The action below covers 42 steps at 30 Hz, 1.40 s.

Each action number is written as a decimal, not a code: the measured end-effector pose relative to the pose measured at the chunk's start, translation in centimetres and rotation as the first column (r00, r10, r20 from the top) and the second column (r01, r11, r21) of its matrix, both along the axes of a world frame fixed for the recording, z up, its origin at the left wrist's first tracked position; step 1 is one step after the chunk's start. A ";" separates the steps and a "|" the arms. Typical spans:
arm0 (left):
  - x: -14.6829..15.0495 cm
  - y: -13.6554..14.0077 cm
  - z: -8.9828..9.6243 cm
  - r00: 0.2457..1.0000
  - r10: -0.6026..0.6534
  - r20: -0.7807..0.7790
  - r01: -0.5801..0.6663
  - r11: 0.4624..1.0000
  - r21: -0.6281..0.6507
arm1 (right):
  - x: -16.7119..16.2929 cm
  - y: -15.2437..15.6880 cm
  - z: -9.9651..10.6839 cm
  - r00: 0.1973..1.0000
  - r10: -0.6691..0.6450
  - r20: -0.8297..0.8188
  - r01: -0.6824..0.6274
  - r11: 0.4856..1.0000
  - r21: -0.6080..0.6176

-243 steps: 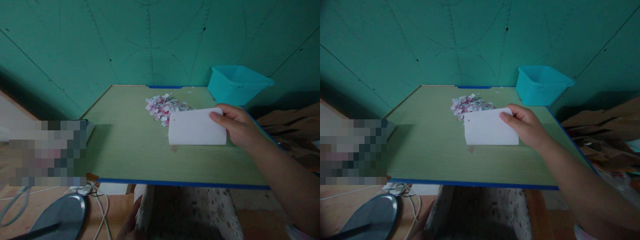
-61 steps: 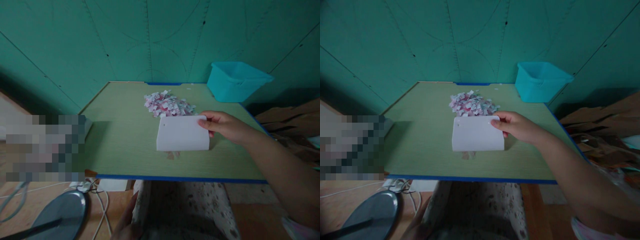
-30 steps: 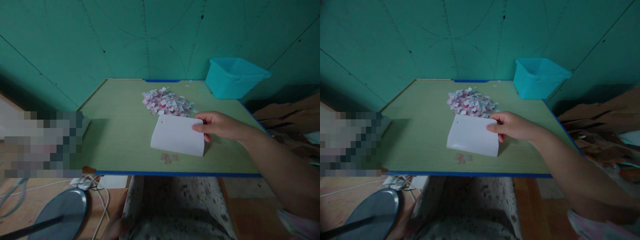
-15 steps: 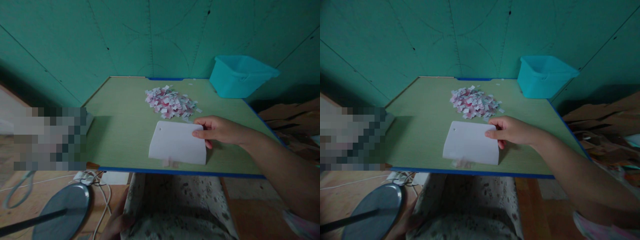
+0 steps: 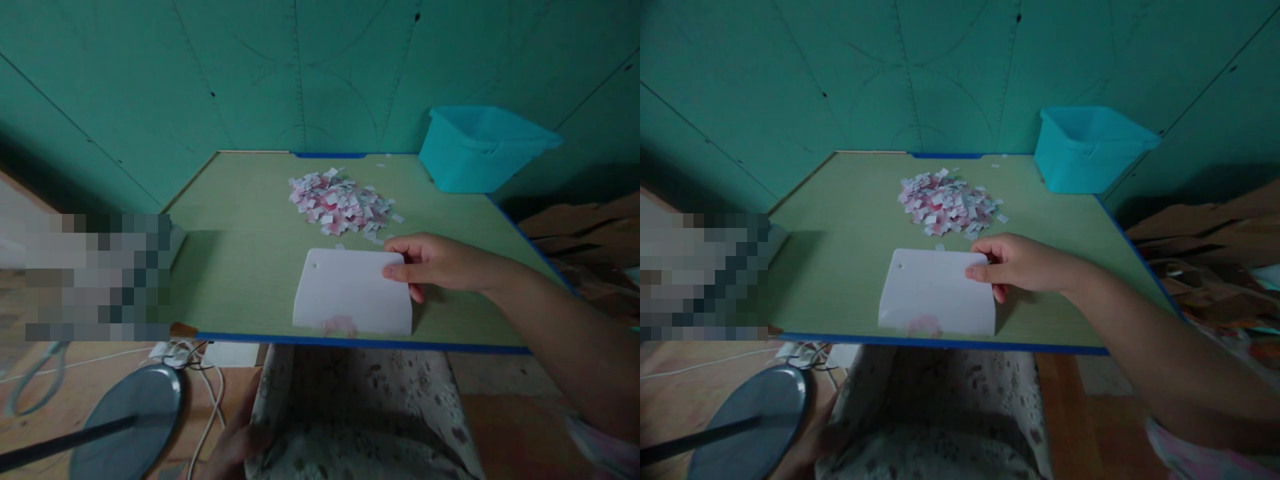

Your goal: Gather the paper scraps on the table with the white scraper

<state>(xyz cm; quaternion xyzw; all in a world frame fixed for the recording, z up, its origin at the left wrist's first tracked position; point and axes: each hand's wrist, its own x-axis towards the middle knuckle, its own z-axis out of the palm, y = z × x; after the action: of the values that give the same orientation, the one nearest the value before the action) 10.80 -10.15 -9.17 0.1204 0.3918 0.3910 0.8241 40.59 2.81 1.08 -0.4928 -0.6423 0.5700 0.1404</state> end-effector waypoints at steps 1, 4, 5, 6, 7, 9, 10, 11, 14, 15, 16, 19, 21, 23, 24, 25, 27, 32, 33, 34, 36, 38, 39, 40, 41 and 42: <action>0.1 0.0 0.1 1.000 -0.008 0.003 0.008 1.000 -0.012 | 0.0 -0.1 0.0 1.000 0.003 -0.001 -0.003 1.000 -0.001; 0.1 -0.2 -0.1 0.999 -0.014 -0.037 0.013 0.999 -0.043 | -0.1 -0.2 0.1 1.000 0.015 -0.008 -0.015 1.000 -0.005; 0.2 -0.2 -0.2 0.998 -0.002 -0.057 0.000 0.999 -0.040 | -0.1 -0.2 0.1 1.000 0.020 -0.011 -0.020 1.000 -0.004; 0.2 -0.2 -0.3 0.997 0.010 -0.073 -0.013 0.999 -0.042 | -0.1 -0.3 0.2 1.000 0.024 -0.014 -0.024 1.000 -0.002; 0.3 -0.2 -0.3 0.997 0.022 -0.076 -0.026 0.999 -0.044 | -0.2 -0.3 0.2 0.999 0.028 -0.016 -0.028 1.000 -0.002; 0.5 -0.1 -0.2 0.998 0.021 -0.053 -0.024 0.998 -0.060 | -0.2 -0.4 0.3 0.999 0.033 -0.020 -0.033 0.999 -0.005; 0.7 -0.1 0.0 0.999 0.011 -0.031 -0.014 0.997 -0.071 | -0.2 -0.5 0.3 0.999 0.033 -0.022 -0.033 0.999 -0.007; 0.9 -0.1 0.2 1.000 0.010 -0.009 -0.010 0.997 -0.071 | -0.2 -0.5 0.4 0.999 0.030 -0.024 -0.030 1.000 -0.009; 1.4 -0.1 0.6 0.999 0.050 0.017 -0.049 0.998 -0.045 | -0.2 -0.7 0.5 0.999 0.021 -0.037 -0.021 1.000 -0.016; 1.4 -0.1 0.7 0.998 0.060 0.014 -0.059 0.997 -0.043 | -0.2 -0.8 0.6 0.999 0.018 -0.043 -0.019 1.000 -0.018; 1.4 -0.1 0.6 0.998 0.061 0.007 -0.061 0.997 -0.046 | -0.2 -0.8 0.6 0.999 0.018 -0.047 -0.019 1.000 -0.020; 1.1 -0.1 0.1 0.998 0.049 -0.030 -0.051 0.996 -0.071 | -0.2 -0.9 0.5 0.998 0.033 -0.051 -0.034 0.999 -0.028; 0.9 0.0 -0.2 0.996 0.055 -0.069 -0.060 0.995 -0.074 | -0.3 -1.0 0.5 0.997 0.059 -0.042 -0.061 0.997 -0.040; 0.7 0.1 -0.3 0.994 0.053 -0.098 -0.060 0.995 -0.078 | -0.3 -1.1 0.5 0.996 0.088 -0.029 -0.089 0.995 -0.048; 0.7 0.1 -0.3 0.993 0.045 -0.105 -0.053 0.996 -0.074 | -0.3 -1.2 0.6 0.995 0.094 -0.025 -0.095 0.994 -0.044; 0.6 0.1 -0.3 0.994 0.030 -0.104 -0.037 0.997 -0.066 | -0.2 -1.3 0.7 0.996 0.091 -0.024 -0.091 0.995 -0.033; 0.5 0.1 -0.4 0.997 -0.013 -0.082 0.010 0.999 -0.038 | -0.1 -1.5 1.0 0.998 0.057 -0.030 -0.057 0.998 0.010; 0.4 0.1 -1.0 0.996 -0.088 -0.028 0.088 0.996 0.031 | 0.2 -1.4 1.3 0.999 -0.014 -0.048 0.019 0.994 0.112; 0.4 0.1 -1.1 0.996 -0.089 -0.031 0.090 0.996 0.025 | 0.2 -1.2 1.2 0.997 -0.034 -0.064 0.042 0.990 0.132; 0.4 0.0 -1.1 0.996 -0.086 -0.030 0.086 0.996 0.011 | 0.1 -1.1 1.0 0.994 -0.065 -0.087 0.078 0.985 0.154; 0.5 -0.1 -1.1 0.998 -0.060 -0.009 0.059 0.998 -0.036 | 0.1 -0.7 0.8 0.971 -0.168 -0.168 0.202 0.956 0.211; 0.7 -0.3 -0.8 1.000 -0.002 0.015 0.003 0.996 -0.086 | 0.2 -0.3 0.6 0.904 -0.307 -0.296 0.387 0.882 0.268; 0.8 -0.4 -0.7 0.999 0.032 0.013 -0.030 0.995 -0.098 | 0.3 -0.1 0.6 0.847 -0.376 -0.376 0.493 0.821 0.288; 0.9 -0.5 -0.6 0.999 0.053 0.005 -0.052 0.993 -0.106 | 0.5 0.2 0.7 0.776 -0.436 -0.456 0.593 0.750 0.293; 1.0 -0.5 -0.4 0.998 0.061 -0.007 -0.061 0.992 -0.111 | 0.7 0.4 0.7 0.699 -0.480 -0.529 0.680 0.675 0.286; 1.1 -0.5 -0.3 0.998 0.061 -0.017 -0.062 0.993 -0.105 | 1.0 0.7 0.8 0.627 -0.505 -0.593 0.747 0.607 0.273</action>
<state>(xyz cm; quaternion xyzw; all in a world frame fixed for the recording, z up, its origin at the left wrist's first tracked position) 11.89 -10.69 -9.48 0.0675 0.4211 0.3942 0.8141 41.56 3.52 1.92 -0.4881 -0.4902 0.3935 0.6055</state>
